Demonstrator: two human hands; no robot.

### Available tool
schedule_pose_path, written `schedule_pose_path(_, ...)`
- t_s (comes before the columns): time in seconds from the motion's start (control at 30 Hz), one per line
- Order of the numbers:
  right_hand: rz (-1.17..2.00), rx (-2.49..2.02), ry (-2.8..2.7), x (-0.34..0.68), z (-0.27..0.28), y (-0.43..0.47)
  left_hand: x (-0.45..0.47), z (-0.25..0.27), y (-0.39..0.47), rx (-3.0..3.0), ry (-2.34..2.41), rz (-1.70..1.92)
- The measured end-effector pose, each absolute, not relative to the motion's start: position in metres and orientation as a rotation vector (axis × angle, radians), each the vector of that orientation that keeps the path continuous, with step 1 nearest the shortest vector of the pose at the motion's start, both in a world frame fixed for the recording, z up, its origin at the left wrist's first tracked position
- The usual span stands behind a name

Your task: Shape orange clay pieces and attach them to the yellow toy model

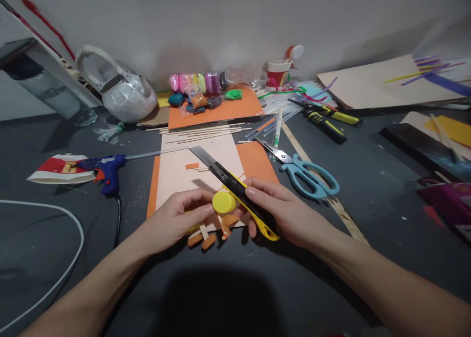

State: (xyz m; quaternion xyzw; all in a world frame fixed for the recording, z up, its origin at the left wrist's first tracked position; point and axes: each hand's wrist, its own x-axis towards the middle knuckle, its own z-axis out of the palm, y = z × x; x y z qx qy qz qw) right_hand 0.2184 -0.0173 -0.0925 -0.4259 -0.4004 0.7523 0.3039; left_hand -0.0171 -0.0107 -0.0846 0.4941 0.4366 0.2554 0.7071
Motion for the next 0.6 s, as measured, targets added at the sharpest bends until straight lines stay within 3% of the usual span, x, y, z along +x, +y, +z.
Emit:
schedule_pose_path(0.17, 2.016, -1.141, -1.022, 0.218, -0.092, -0.017, -0.019, -0.088, -0.007, 1.285, 1.046, 0.688)
schedule_pose_path(0.6, 2.061, -1.003, -0.819, 0.209, -0.087, -0.018, -0.023, -0.088, 0.006, 1.122, 1.137, 0.672)
